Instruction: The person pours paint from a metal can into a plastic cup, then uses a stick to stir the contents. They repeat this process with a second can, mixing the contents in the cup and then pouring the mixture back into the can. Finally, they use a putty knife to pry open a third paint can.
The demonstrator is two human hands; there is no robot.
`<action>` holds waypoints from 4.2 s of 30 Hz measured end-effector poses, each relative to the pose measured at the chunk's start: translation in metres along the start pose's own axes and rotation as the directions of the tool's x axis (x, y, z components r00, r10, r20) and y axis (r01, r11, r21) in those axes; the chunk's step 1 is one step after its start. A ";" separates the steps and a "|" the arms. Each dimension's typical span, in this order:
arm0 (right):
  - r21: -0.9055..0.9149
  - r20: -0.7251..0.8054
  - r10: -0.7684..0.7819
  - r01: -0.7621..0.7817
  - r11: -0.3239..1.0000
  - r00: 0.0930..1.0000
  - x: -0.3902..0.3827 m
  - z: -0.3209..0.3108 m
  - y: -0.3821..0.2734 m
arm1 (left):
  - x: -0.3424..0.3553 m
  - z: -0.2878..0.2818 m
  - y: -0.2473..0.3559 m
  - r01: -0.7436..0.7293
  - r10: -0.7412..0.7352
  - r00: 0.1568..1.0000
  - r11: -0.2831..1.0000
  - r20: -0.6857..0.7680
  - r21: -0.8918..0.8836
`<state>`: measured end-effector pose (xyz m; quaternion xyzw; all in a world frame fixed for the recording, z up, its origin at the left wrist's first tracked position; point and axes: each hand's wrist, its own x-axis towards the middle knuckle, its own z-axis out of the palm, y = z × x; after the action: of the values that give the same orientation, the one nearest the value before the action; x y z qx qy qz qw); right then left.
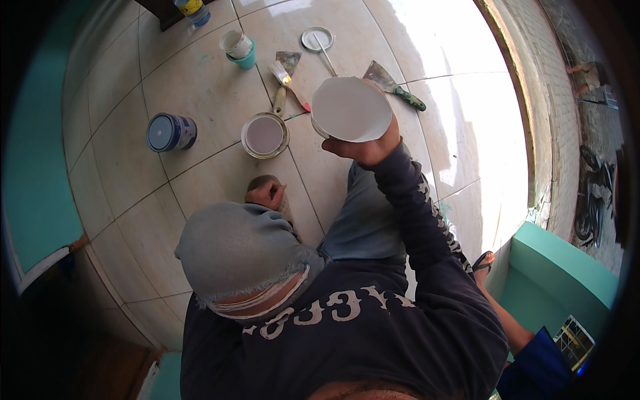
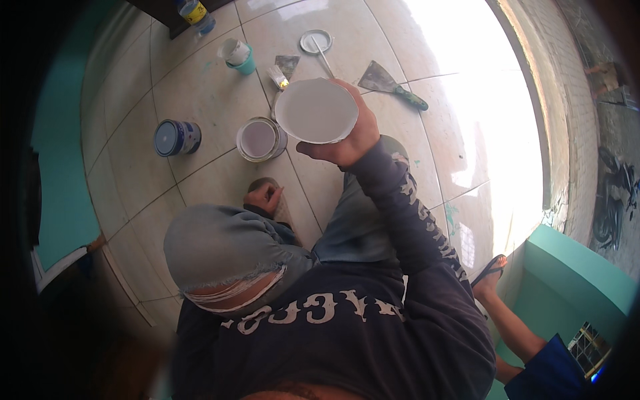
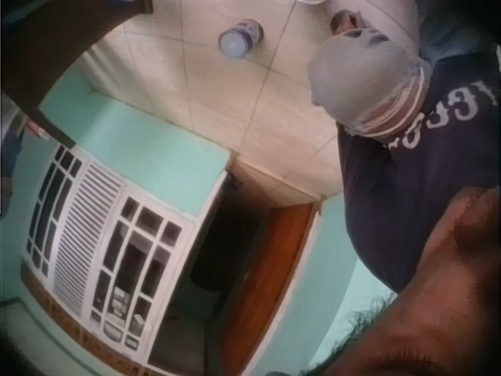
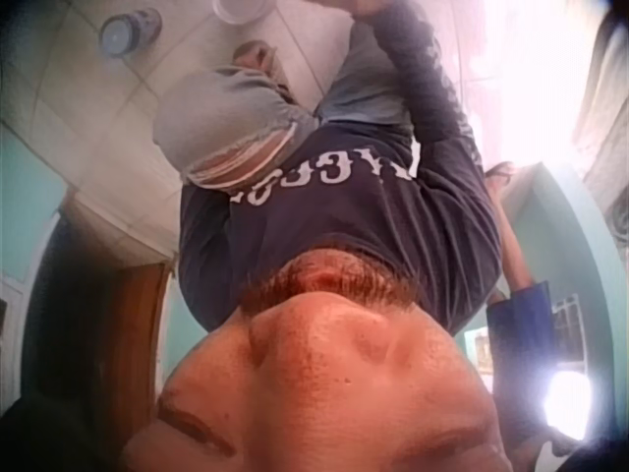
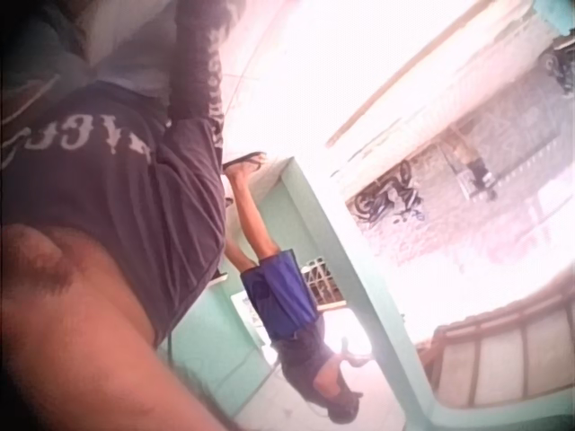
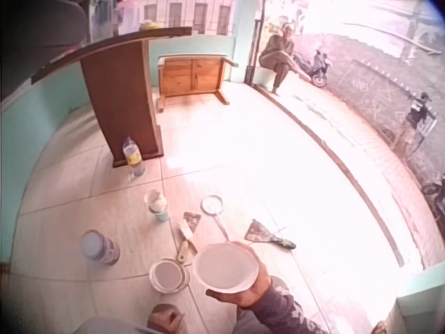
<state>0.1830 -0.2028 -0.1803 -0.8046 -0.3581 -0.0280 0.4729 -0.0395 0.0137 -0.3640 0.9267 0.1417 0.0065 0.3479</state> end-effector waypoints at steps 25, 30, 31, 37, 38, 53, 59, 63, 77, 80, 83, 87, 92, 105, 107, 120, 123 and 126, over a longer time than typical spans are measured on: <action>0.037 -0.010 -0.031 0.032 0.999 0.999 0.008 0.000 -0.009 | 0.000 0.003 -0.005 0.043 -0.043 0.999 0.998 -0.005 -0.048; 0.028 -0.073 -0.036 0.038 0.999 0.997 0.005 -0.006 -0.018 | 0.000 0.005 -0.006 0.008 -0.010 0.999 0.999 -0.038 -0.043; 0.018 -0.103 -0.052 0.054 0.998 0.993 0.005 -0.008 -0.020 | 0.000 0.005 -0.005 0.008 -0.009 0.999 0.999 -0.040 -0.040; 0.029 -0.215 -0.165 0.175 0.984 0.963 0.016 -0.020 -0.029 | 0.000 0.003 -0.005 0.003 -0.004 1.000 1.000 -0.016 -0.026; 0.044 -0.216 -0.140 0.153 0.987 0.966 0.016 -0.020 -0.028 | 0.000 0.004 -0.006 0.008 -0.008 1.000 0.999 -0.020 -0.033; -0.105 -0.206 -0.171 0.152 0.983 0.963 0.016 -0.032 -0.031 | 0.000 0.007 -0.014 -0.019 0.018 0.999 0.998 -0.030 -0.062; 0.198 -0.251 0.264 -0.218 0.956 0.931 0.008 -0.061 -0.002 | 0.000 -0.005 -0.006 0.044 -0.043 0.999 0.996 0.025 -0.072; 0.266 -0.457 0.412 -0.321 0.909 0.788 -0.027 -0.093 0.091 | 0.000 -0.007 0.003 0.054 -0.052 0.998 0.997 0.027 -0.056; 0.379 -0.888 0.450 -0.709 0.596 -0.096 -0.131 -0.271 0.371 | -0.009 -0.003 -0.020 -0.104 0.097 0.988 0.993 0.121 0.055; 0.340 -0.919 0.373 -0.739 0.582 -0.128 -0.126 -0.304 0.415 | -0.005 -0.011 -0.004 -0.080 0.055 0.978 0.990 0.201 0.120; 0.379 -0.903 0.391 -0.759 0.530 -0.178 -0.112 -0.328 0.445 | 0.002 -0.017 0.016 -0.077 0.046 0.972 0.989 0.231 0.129; 0.514 -0.847 0.471 -0.605 0.608 -0.246 -0.080 -0.343 0.446 | 0.001 -0.020 0.010 -0.028 -0.007 0.963 0.992 0.269 0.124; 0.463 -0.874 0.398 -0.720 0.517 -0.277 -0.092 -0.331 0.486 | 0.004 -0.015 0.020 0.010 -0.044 0.965 0.991 0.257 0.134; 0.787 -0.604 0.789 -0.068 0.613 0.112 -0.118 -0.247 0.387 | 0.006 -0.016 0.021 -0.088 0.052 0.965 0.987 0.256 0.132; 0.931 -0.361 0.861 0.196 0.309 0.357 -0.092 -0.211 0.318 | -0.002 -0.012 0.021 -0.095 0.072 0.979 0.989 0.190 0.113; 0.664 0.327 0.779 -0.717 0.212 0.534 -0.053 0.013 0.112 | -0.005 -0.012 -0.005 0.192 -0.192 0.981 0.971 0.009 -0.140; 0.209 0.301 0.663 -0.726 0.655 0.685 -0.050 0.079 0.082 | -0.008 -0.004 -0.014 0.107 -0.110 0.994 0.970 -0.003 -0.218; 0.130 0.323 0.463 -0.523 0.842 0.825 -0.068 0.131 0.076 | -0.005 -0.002 -0.016 -0.106 0.111 0.994 0.978 0.016 -0.177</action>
<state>0.1404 -0.1602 -0.3352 -0.8100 -0.2007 0.2480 0.4920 -0.0488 0.0253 -0.3721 0.8988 0.0854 0.0261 0.4292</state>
